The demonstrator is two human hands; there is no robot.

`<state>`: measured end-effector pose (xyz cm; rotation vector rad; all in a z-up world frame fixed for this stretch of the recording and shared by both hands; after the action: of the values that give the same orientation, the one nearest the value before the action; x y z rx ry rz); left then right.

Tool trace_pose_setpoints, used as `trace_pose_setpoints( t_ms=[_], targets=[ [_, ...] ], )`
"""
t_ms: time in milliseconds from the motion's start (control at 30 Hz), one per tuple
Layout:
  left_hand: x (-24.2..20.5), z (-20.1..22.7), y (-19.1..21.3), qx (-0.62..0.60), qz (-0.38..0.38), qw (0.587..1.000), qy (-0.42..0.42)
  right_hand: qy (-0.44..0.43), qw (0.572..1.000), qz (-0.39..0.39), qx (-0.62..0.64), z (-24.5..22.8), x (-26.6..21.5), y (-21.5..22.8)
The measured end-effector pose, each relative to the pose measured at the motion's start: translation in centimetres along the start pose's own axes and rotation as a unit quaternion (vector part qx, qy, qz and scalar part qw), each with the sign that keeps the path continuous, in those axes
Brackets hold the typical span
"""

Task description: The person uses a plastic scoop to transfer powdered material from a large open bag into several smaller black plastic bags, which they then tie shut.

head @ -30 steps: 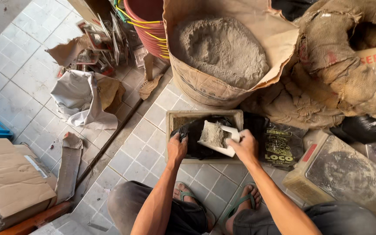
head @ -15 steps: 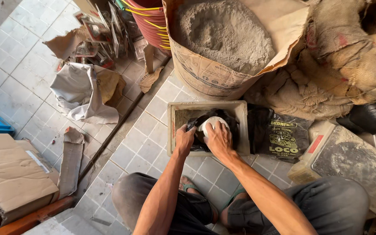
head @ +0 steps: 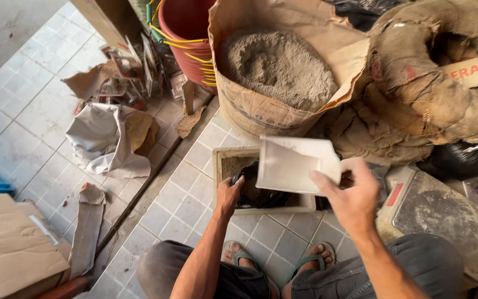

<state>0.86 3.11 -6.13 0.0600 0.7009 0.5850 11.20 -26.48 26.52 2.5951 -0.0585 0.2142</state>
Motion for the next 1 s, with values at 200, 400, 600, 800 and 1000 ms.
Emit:
trace_pose_setpoints(
  t_ms=[200,400,600,800,1000],
  targets=[
    [-1.1,2.1,-0.5,0.028,-0.01,0.999,0.011,0.284,0.953,0.075,-0.079,-14.6,9.9,2.3],
    [-0.4,2.9,-1.0,0.042,-0.012,0.999,0.021,0.265,0.892,0.073,-0.358,-11.5,20.2,-4.7],
    [0.3,3.1,-1.3,0.031,-0.004,0.999,0.025,0.085,0.947,0.014,-0.311,-9.6,22.1,-9.1],
    [0.2,2.2,-1.3,0.022,-0.023,0.998,0.05,0.04,0.97,0.043,-0.235,-4.9,24.4,-13.1],
    [-0.2,1.9,-1.0,0.028,-0.023,0.998,0.044,-0.026,0.976,0.02,-0.213,-4.6,25.0,-14.4]
  ],
)
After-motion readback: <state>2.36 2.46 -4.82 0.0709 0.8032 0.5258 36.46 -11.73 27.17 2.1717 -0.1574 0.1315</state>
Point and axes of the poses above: each hand's wrist, its own x-axis towards the middle knuckle, its own y-axis out of the back of the hand, z = x × y, the point moved 7 cm from there along x, towards the middle knuckle, and after that the axes turned 1 degree about -x, right-handed, at the moved point
